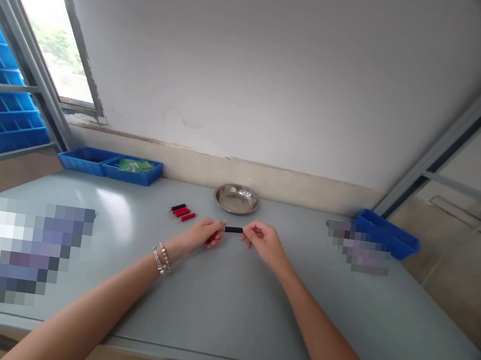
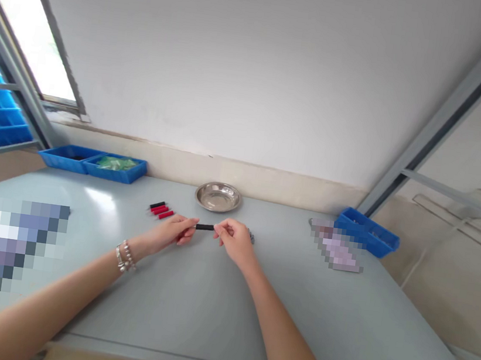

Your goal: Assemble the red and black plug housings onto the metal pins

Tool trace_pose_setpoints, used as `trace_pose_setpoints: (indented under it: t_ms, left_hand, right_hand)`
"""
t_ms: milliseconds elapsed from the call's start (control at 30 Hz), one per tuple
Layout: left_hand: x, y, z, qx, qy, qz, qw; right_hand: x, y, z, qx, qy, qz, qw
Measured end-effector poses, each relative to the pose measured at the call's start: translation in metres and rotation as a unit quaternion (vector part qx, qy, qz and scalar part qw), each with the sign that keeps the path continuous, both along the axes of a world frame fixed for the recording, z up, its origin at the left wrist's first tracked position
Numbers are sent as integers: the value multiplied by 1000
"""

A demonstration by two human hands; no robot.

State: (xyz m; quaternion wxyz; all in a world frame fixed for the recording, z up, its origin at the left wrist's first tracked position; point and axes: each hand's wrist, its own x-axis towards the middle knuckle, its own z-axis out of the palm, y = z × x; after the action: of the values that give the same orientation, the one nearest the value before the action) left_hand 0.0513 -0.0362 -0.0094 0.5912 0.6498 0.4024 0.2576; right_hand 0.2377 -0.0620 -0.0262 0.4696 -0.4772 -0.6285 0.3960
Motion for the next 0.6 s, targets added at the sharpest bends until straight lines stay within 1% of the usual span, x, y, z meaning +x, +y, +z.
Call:
trace_pose_setpoints:
  t_ms: [167,233,300,367,400,433,500,533,600]
  left_hand:
    - [-1,3,-5,-72,-57,25,995]
    - [-3,6,-4,-71,-60,50,994]
    - [-8,10,0,-24,-28,82,996]
    - [-17,15,7,65,37,135,988]
    - [-23,19,10,117,80,173,975]
    - [-31,23,14,172,126,216,953]
    - [-47,32,18,257,221,298,892]
    - [-55,37,19,288,256,319,866]
    - [-69,44,18,314,320,354,821]
  right_hand:
    - [0,3,-4,12,25,-30,999]
    - [2,4,-3,16,41,-46,998]
    - [6,6,-1,22,48,-65,997]
    - [13,7,2,39,45,-96,994]
    - [17,9,3,50,43,-117,991]
    - [22,10,4,62,41,-137,988]
    - [32,15,2,80,43,-179,980]
    - [37,17,0,83,45,-197,976]
    - [45,22,-5,83,37,-229,969]
